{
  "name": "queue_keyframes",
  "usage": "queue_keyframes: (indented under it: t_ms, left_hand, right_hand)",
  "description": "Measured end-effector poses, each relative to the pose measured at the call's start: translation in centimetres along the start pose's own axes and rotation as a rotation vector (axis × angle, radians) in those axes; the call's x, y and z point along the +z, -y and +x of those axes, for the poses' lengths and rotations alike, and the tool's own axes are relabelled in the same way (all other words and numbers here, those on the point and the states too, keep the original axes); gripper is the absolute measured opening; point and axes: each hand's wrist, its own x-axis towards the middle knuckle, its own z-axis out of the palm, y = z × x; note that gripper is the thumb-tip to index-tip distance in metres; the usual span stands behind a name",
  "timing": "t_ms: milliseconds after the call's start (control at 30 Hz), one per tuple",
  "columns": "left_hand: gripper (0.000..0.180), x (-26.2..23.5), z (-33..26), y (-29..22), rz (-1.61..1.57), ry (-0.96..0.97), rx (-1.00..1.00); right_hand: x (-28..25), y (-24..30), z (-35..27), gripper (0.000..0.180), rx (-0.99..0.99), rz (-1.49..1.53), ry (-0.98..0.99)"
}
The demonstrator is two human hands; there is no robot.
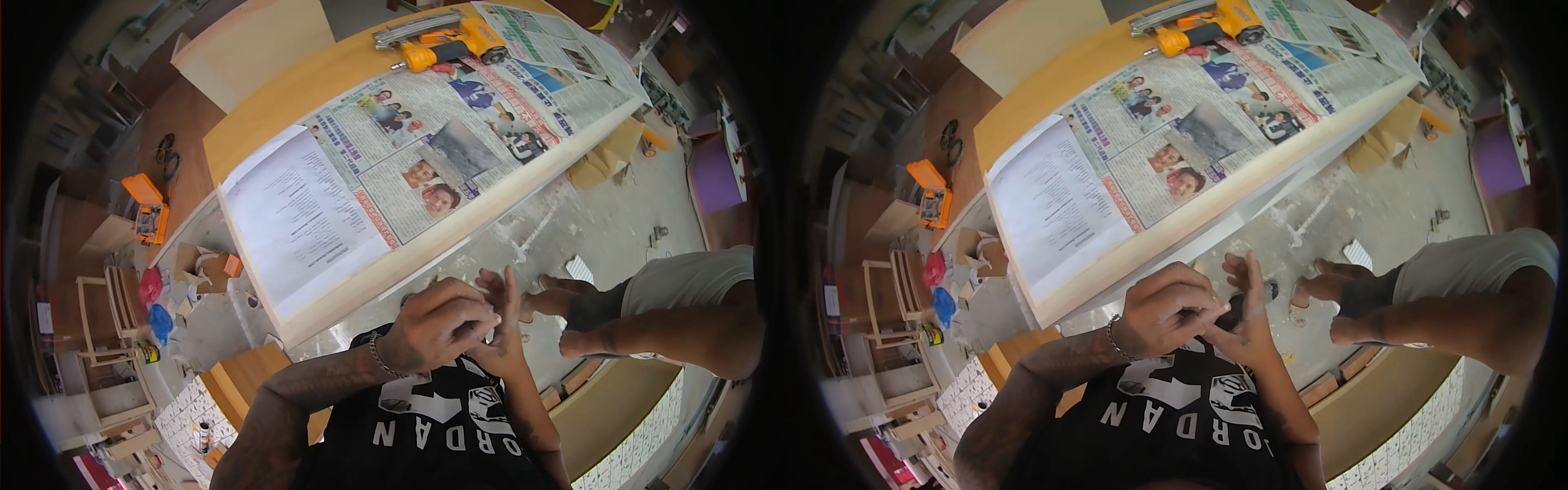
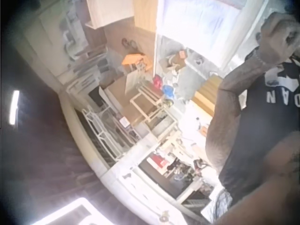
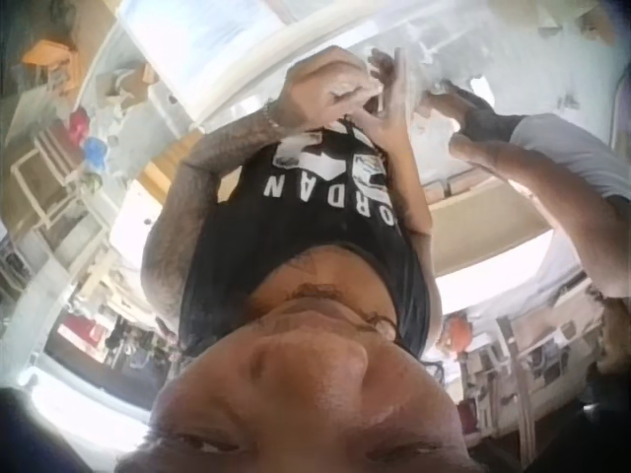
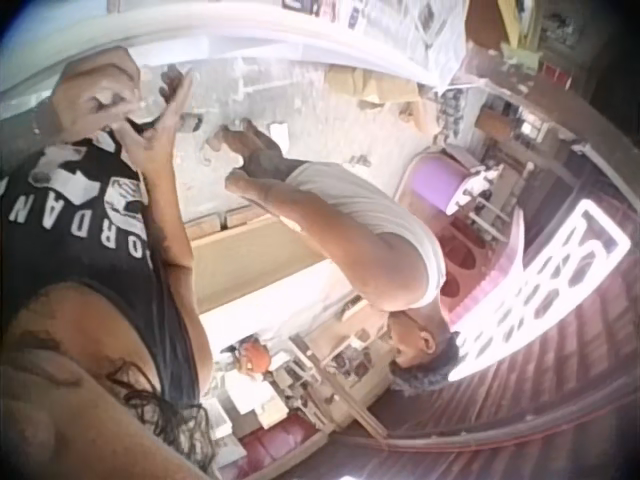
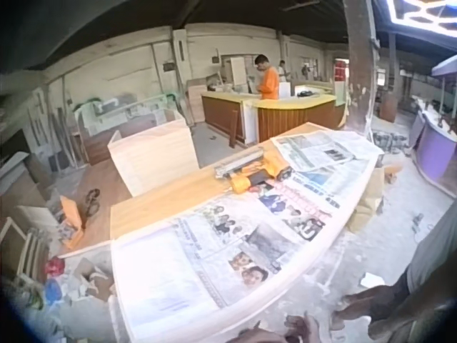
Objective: The person applies sheets of newspaper to the surface and sides of a white cabinet. They secure the paper with masking tape and use a metal scraper to smooth and press the tape firmly along the edges.
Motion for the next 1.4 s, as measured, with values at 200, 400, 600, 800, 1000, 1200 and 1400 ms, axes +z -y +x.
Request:
queue_keyframes:
  t_ms: [200,400,600,800,1000,1200,1400]
  left_hand:
    - [0.021,-0.2,1.2,-2.5,-0.028,-0.011,0.022]
    - [0.020,-0.1,2.5,-5.2,-0.217,-0.006,0.050]
    - [0.020,-4.5,5.1,-5.0,-0.095,-0.051,-0.039]
    - [0.010,-10.2,8.2,-1.9,-0.169,-0.437,-0.239]
    - [0.016,-16.2,9.5,3.1,-0.308,-0.629,-0.385]
    - [0.017,-21.1,9.6,11.2,-0.034,-0.453,-0.703]
    - [0.019,-22.2,8.8,17.4,0.004,-0.375,-0.761]
  right_hand:
    - [0.7,-4.3,-1.7,0.090,-0.044,-0.711,0.236]
    - [1.8,-8.0,-1.6,0.072,-0.050,-0.369,0.386]
    - [2.3,-7.3,-2.4,0.025,0.251,-0.166,0.221]
    - [0.8,-2.9,-1.3,0.037,-0.055,-0.247,0.233]
    - [1.3,2.0,-1.9,0.059,-0.132,-0.472,-0.022]
    - [1.0,6.1,-2.2,0.064,-0.204,-0.512,0.134]
    - [2.3,7.9,-0.8,0.055,-0.280,-0.430,0.137]
